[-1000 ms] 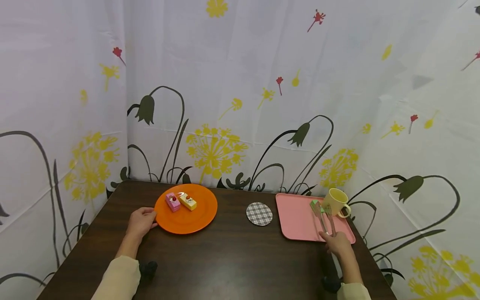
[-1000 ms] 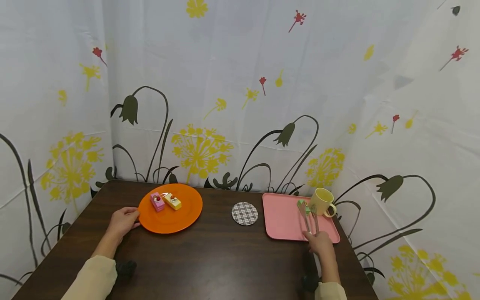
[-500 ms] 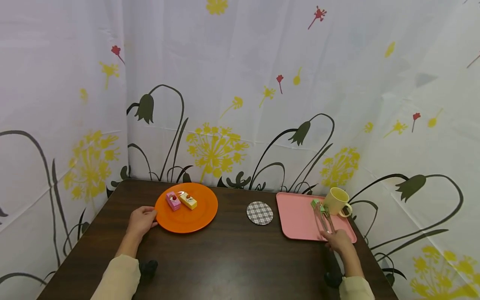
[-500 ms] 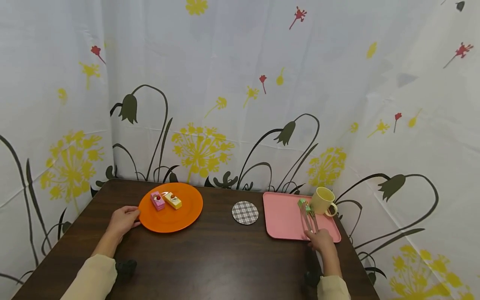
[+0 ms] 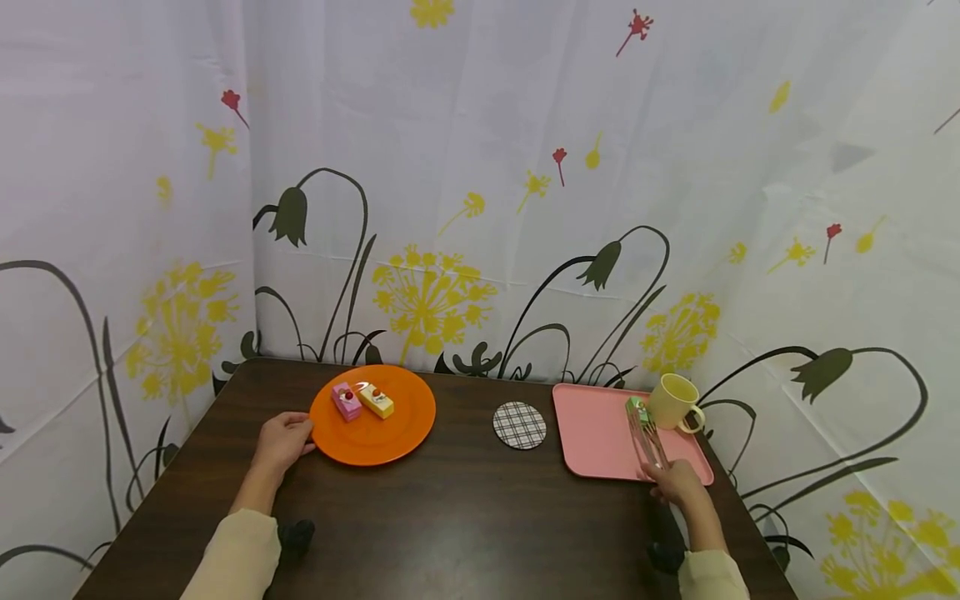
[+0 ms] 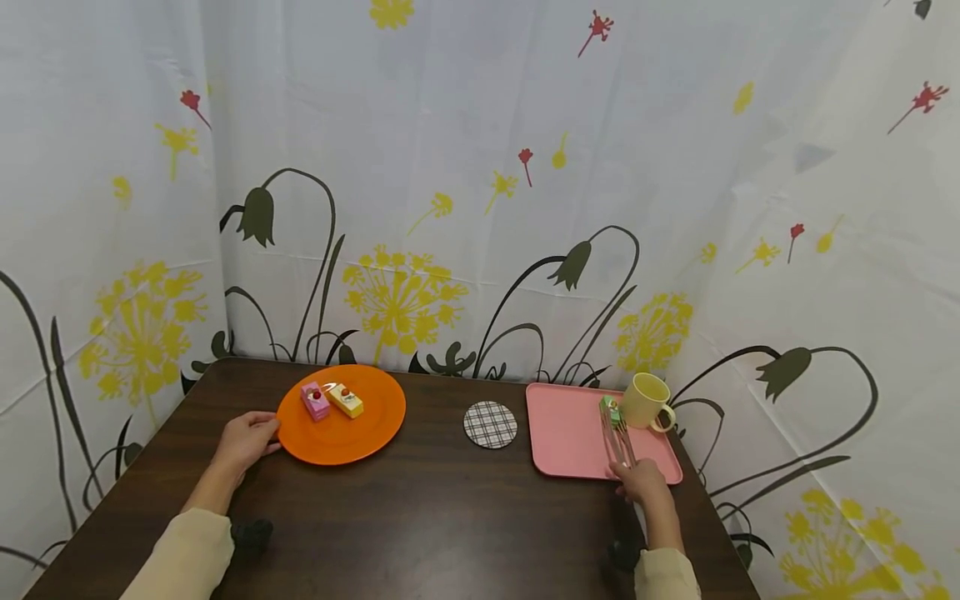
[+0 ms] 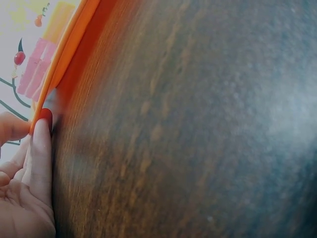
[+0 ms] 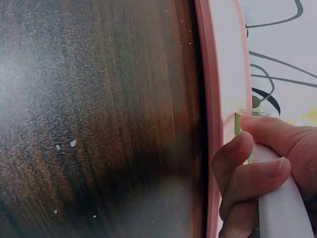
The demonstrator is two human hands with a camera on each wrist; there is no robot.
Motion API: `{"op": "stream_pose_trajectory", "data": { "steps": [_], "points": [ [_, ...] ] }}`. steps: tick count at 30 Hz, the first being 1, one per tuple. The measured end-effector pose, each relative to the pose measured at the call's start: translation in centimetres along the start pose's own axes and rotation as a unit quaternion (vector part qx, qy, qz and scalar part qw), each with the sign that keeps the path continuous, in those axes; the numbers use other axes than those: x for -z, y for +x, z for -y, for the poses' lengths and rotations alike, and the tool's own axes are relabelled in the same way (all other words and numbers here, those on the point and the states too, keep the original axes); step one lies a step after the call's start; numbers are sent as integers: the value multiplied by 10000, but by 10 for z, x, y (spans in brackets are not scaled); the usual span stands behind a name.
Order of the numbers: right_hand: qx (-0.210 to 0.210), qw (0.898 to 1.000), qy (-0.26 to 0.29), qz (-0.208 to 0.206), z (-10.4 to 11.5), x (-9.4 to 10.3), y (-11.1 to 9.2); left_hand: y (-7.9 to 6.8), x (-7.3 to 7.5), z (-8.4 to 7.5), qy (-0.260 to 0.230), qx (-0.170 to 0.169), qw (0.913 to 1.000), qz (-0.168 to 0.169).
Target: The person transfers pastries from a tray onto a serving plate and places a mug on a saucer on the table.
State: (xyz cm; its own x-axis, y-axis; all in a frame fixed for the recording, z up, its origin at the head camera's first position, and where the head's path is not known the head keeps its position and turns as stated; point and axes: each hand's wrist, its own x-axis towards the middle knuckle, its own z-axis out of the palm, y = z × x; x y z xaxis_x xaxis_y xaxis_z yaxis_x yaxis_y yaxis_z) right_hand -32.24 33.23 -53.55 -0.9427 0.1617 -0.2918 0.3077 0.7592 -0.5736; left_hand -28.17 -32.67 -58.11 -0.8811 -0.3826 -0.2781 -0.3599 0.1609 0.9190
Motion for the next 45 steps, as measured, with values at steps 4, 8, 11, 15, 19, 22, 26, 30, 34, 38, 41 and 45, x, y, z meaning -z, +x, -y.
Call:
{"op": "stream_pose_trajectory", "data": {
  "steps": [4,8,11,15,19,22,26,30,34,38,41,45],
  "points": [
    [-22,10000,-27,-7,2,0,1,-1,0,-2,-6,-43,10000,6],
    [-59,10000,-53,-17,3,-1,3,1,0,-1,-7,-41,10000,-9],
    [-29,10000,-39,-35,1,-1,3,3,0,1,-11,-28,10000,-21],
    [53,9999,61,-98,-1,-2,2,5,0,1,-15,-12,10000,-42],
    [1,9993,358,-101,-2,-4,-1,6,0,2,-26,4,10000,-59],
    [1,9980,631,-88,-4,-6,-1,6,0,3,-35,-74,9999,-60],
    [45,9962,852,-164,-8,-8,0,5,0,3,-46,-239,9997,-45],
    [-1,9939,1094,-142,-11,-11,0,5,0,3,-29,-256,9996,-76],
    [51,9913,1310,-107,-11,-12,-1,4,1,3,26,-219,9997,-114],
    [88,9914,1303,-129,-11,-12,-4,3,0,4,50,-248,9996,-93],
    [127,9923,1222,-174,-10,-12,-7,3,0,5,10,-267,9996,-68],
    [214,9925,1182,-209,-6,-10,-11,2,-1,5,-6,-265,9996,-54]
  ]
}}
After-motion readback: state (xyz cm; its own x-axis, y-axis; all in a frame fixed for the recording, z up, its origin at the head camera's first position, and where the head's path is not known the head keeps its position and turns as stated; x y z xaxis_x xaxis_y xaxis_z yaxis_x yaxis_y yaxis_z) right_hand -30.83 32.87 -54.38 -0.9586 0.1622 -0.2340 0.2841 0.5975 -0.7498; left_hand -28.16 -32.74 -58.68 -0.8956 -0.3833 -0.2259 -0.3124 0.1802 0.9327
